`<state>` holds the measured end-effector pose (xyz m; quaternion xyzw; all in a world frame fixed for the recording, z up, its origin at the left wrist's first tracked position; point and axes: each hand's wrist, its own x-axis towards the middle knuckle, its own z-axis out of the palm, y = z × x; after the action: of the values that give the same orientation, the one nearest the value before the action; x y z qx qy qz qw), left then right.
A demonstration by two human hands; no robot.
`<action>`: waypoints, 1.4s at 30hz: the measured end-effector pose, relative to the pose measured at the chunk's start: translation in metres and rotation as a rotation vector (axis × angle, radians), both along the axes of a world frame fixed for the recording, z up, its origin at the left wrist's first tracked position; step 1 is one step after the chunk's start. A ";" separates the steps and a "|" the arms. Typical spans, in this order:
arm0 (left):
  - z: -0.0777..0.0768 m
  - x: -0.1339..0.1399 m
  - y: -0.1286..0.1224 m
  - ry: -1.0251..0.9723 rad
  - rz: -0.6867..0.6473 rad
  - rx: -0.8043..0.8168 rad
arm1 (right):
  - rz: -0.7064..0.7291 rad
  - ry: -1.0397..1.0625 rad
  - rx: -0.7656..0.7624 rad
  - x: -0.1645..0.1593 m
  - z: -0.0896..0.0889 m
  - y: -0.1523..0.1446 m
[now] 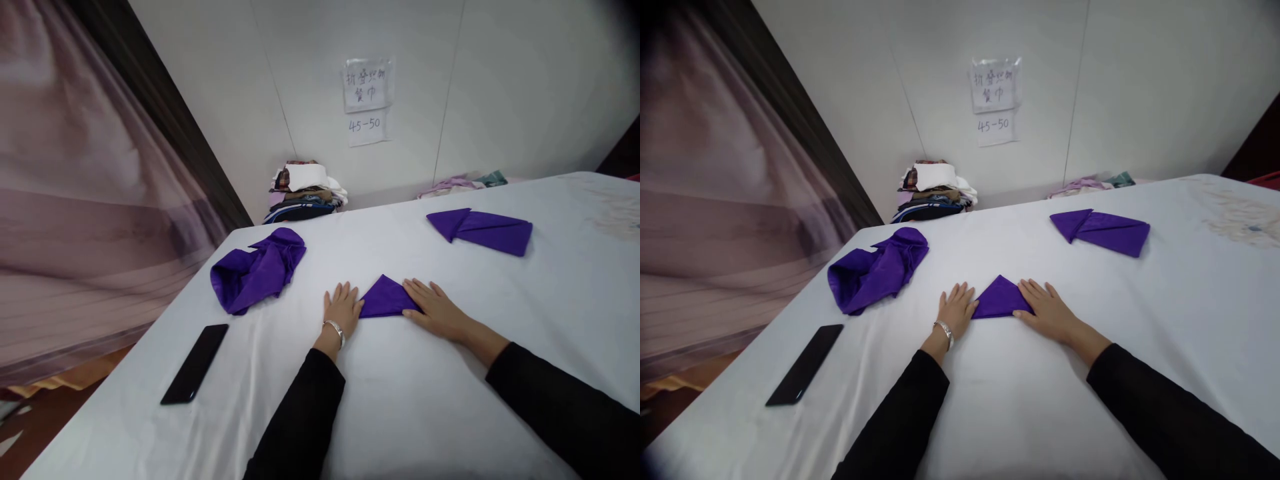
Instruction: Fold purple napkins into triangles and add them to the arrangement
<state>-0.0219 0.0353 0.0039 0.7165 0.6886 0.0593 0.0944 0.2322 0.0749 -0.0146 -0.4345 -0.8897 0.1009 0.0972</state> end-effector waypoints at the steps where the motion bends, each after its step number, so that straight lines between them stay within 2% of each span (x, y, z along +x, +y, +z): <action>1: 0.000 0.000 -0.001 -0.016 -0.003 0.016 | -0.013 0.014 -0.021 0.000 0.001 0.000; 7: 0.006 0.010 -0.004 -0.087 -0.004 0.166 | -0.121 0.207 -0.104 0.003 0.003 0.005; 18: 0.011 0.018 -0.006 -0.069 0.118 0.111 | -0.175 0.327 -0.062 0.001 -0.011 0.017; 24: 0.012 0.016 -0.007 -0.095 0.148 0.100 | -0.166 0.343 -0.011 -0.006 -0.012 0.033; 29: 0.011 0.018 -0.011 -0.089 0.167 0.135 | -0.219 0.251 0.029 -0.005 -0.005 0.024; 32: 0.011 0.018 -0.013 -0.088 0.159 0.153 | -0.174 0.195 0.084 -0.018 0.009 0.010; 36: 0.012 0.018 -0.015 -0.079 0.154 0.158 | 0.038 0.103 0.150 -0.057 0.027 0.000; 38: 0.012 0.018 -0.015 -0.072 0.160 0.154 | 0.073 0.048 0.148 -0.076 0.026 0.002; 42: 0.010 0.017 -0.014 -0.068 0.166 0.151 | 0.029 -0.046 0.115 -0.091 0.008 0.011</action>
<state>-0.0052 0.0211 0.0134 0.6597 0.7355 0.1428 0.0585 0.1417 0.0856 -0.0070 -0.4176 -0.9022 0.0411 0.1001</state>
